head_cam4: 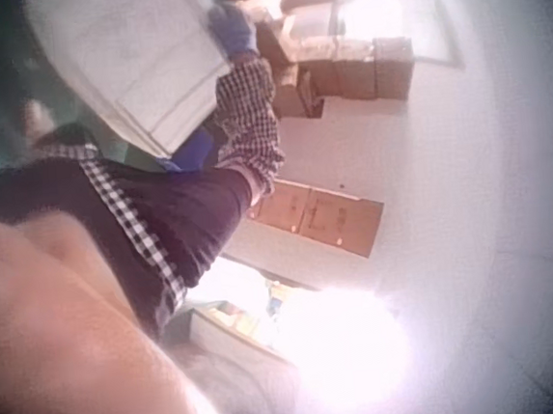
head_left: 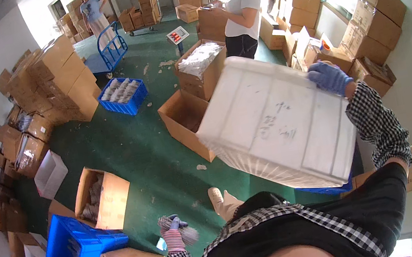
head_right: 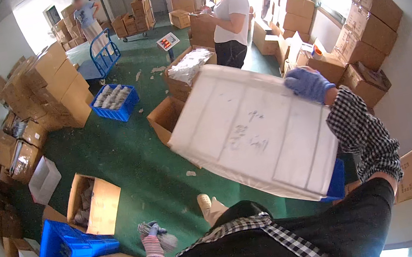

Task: Inspecting and counting bundles of fiber/wire materials, then moving crates and boxes in a warehouse.

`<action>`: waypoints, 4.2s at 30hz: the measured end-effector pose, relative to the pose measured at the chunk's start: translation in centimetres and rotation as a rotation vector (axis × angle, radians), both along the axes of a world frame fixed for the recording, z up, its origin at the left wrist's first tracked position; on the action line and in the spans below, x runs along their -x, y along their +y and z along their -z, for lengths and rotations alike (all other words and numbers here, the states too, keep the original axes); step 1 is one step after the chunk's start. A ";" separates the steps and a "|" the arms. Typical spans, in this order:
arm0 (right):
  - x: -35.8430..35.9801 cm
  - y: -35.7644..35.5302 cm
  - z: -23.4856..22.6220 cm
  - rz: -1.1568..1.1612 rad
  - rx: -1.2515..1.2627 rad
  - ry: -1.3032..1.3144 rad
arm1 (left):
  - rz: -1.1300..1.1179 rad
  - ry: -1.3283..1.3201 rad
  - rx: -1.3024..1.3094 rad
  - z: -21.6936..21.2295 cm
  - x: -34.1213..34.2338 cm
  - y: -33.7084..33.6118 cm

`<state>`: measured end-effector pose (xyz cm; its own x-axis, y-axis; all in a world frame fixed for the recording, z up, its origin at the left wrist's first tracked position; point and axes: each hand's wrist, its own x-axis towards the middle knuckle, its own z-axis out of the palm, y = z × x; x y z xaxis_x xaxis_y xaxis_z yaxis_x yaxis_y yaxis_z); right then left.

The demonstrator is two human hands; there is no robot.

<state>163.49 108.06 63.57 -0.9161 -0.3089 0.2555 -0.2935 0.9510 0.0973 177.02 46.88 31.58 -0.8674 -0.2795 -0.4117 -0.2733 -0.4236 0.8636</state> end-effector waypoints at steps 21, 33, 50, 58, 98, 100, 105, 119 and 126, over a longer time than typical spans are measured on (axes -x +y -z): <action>35.8 -36.2 2.5 -0.530 0.787 -0.630 | 0.040 -0.094 0.162 8.9 24.8 -25.5; 47.9 -50.0 1.6 -0.421 0.374 -0.404 | 0.128 -0.105 -0.091 2.7 50.2 -36.2; 64.1 -53.2 2.6 -0.360 0.408 -0.304 | 0.322 -0.034 -0.110 3.5 74.4 -37.5; 70.4 -53.4 2.3 -0.388 0.537 -0.302 | 0.433 -0.028 -0.129 4.2 84.4 -36.2; 76.9 -65.8 -2.1 0.573 0.421 -0.090 | 1.130 -0.149 -0.321 8.7 119.5 -34.4; 77.1 -65.8 -1.8 0.569 0.398 -0.081 | 0.922 -0.436 -0.817 9.8 119.9 -35.4; 76.9 -63.3 0.0 0.553 0.412 -0.051 | 0.954 0.001 -0.180 5.3 117.3 -35.2; 66.0 -51.9 3.9 0.615 0.633 -0.221 | 0.645 -0.510 -0.602 3.8 107.1 -28.2; 60.8 -45.5 6.5 0.733 0.748 -0.285 | 0.904 -0.144 -0.034 -1.6 100.4 -25.0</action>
